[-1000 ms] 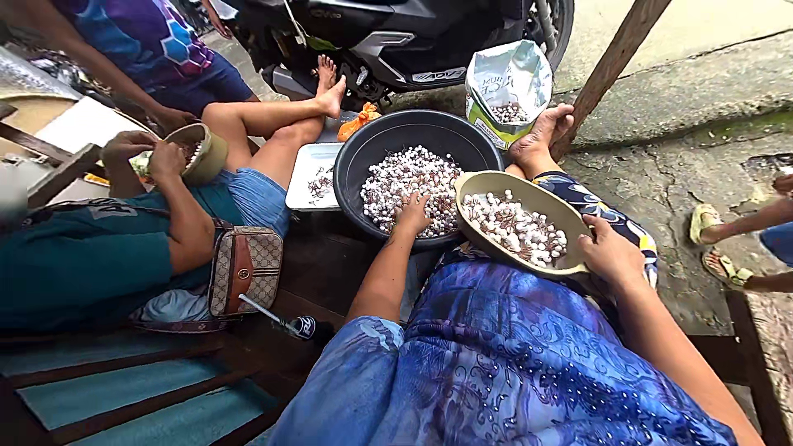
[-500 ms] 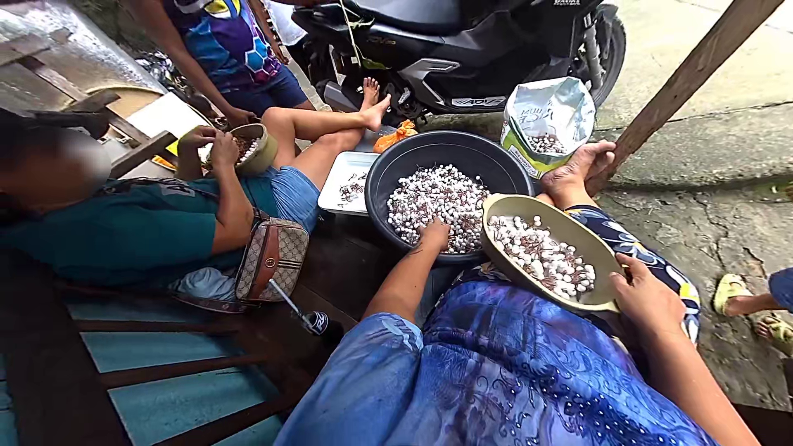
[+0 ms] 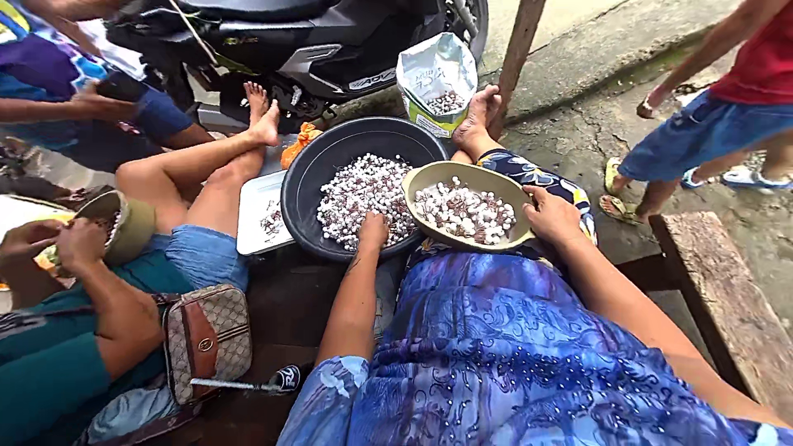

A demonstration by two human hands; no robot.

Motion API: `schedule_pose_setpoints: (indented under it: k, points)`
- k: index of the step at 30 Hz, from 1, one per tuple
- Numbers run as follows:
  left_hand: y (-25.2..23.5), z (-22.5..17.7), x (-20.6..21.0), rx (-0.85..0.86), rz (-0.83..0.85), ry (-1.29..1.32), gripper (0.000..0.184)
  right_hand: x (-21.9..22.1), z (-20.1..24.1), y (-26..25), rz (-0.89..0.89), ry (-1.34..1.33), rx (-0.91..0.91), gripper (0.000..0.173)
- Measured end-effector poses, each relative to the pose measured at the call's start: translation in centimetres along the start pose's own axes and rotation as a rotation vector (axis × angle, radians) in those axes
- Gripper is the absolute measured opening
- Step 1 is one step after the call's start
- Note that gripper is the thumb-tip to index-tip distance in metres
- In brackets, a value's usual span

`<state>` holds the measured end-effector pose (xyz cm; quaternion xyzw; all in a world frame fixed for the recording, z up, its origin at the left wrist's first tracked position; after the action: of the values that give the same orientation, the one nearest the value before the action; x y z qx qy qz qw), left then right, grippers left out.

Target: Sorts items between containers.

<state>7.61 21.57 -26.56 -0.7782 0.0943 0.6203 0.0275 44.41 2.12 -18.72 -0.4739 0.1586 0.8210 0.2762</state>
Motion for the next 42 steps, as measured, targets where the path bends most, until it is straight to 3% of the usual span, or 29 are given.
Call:
schedule_pose_setpoints:
  k: [3,8,13,23,31,37,42]
  points:
    - [0.6,-0.3,-0.7,-0.011,0.013,-0.004,0.034,0.5,-0.6,0.1,-0.050,-0.019,-0.026,0.042]
    - [0.3,0.0,-0.7,0.010,0.152,-0.095,0.057,-0.1,0.0,0.2,-0.017,-0.054,-0.037,0.046]
    - [0.6,-0.3,-1.6,0.096,0.154,-0.144,0.040,0.0,0.1,0.3,-0.001,-0.066,-0.041,0.047]
    - [1.3,-0.7,-2.9,0.126,0.040,-0.103,0.034,0.2,0.1,0.7,-0.019,-0.093,-0.107,0.046]
    - [1.6,-0.2,-4.6,0.091,-0.098,0.116,0.032,0.2,0.4,0.8,-0.004,-0.083,-0.114,0.047]
    - [1.6,0.0,-6.8,-0.141,-0.241,0.486,0.041,0.4,0.3,0.7,-0.026,-0.074,-0.127,0.048]
    - [1.7,0.1,-8.9,-0.208,-0.336,0.740,0.044,0.3,0.3,0.7,-0.040,-0.065,-0.116,0.046]
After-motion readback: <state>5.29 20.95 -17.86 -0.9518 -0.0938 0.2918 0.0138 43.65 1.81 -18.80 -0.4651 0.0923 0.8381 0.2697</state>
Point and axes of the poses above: each hand's wrist, its own y-axis away from the middle knuckle, its own x-axis out of the palm, z = x × y, the point moved 2 cm from there along -y, towards the middle knuckle, and after that the axes turned 13 degrees about -z, right-handed, at the moved point
